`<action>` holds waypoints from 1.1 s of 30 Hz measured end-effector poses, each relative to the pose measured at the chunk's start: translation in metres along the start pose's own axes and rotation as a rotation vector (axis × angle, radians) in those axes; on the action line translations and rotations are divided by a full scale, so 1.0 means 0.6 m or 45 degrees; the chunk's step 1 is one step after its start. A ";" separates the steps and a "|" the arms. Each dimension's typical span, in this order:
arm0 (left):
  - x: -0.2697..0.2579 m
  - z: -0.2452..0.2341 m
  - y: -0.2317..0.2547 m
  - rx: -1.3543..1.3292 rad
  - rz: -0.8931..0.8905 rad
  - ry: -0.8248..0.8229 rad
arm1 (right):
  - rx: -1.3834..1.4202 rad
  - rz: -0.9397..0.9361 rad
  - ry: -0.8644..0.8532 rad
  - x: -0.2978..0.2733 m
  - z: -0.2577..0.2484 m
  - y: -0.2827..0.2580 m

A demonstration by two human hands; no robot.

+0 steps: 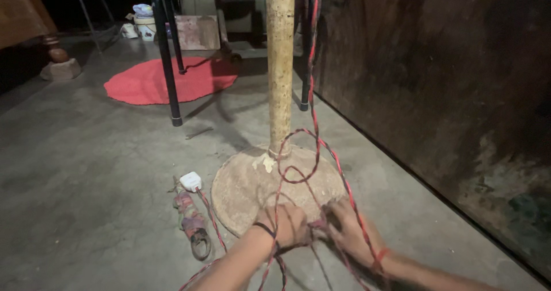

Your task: The person sits on the floor and wipes the base and power cord of a standing fan with a cloth. They then wipe the fan's metal cage and motor housing, moving around the fan to clean different sections.

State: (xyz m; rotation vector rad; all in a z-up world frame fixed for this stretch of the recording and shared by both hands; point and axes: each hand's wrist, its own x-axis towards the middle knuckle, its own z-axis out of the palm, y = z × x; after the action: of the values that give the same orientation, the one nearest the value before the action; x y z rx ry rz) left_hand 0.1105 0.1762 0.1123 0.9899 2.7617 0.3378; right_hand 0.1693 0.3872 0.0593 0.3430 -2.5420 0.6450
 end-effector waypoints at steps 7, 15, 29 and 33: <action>0.012 0.000 -0.106 0.296 -0.083 -0.081 | 0.738 0.153 -0.274 0.006 0.050 -0.095; 0.026 -0.011 -0.044 -0.056 0.089 0.567 | 0.345 -0.038 -0.102 0.055 -0.031 -0.005; -0.039 0.012 -0.108 -0.035 0.277 0.261 | 0.056 -0.238 -0.281 0.000 0.002 -0.126; -0.067 0.009 -0.191 0.144 0.177 0.362 | 0.010 -0.347 -0.232 0.019 0.072 -0.205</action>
State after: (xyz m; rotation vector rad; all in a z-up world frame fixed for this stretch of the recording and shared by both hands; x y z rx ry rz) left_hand 0.0735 0.0648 0.0795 1.2553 2.9995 0.3727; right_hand 0.1858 0.2588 0.0788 0.7665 -2.5959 0.5404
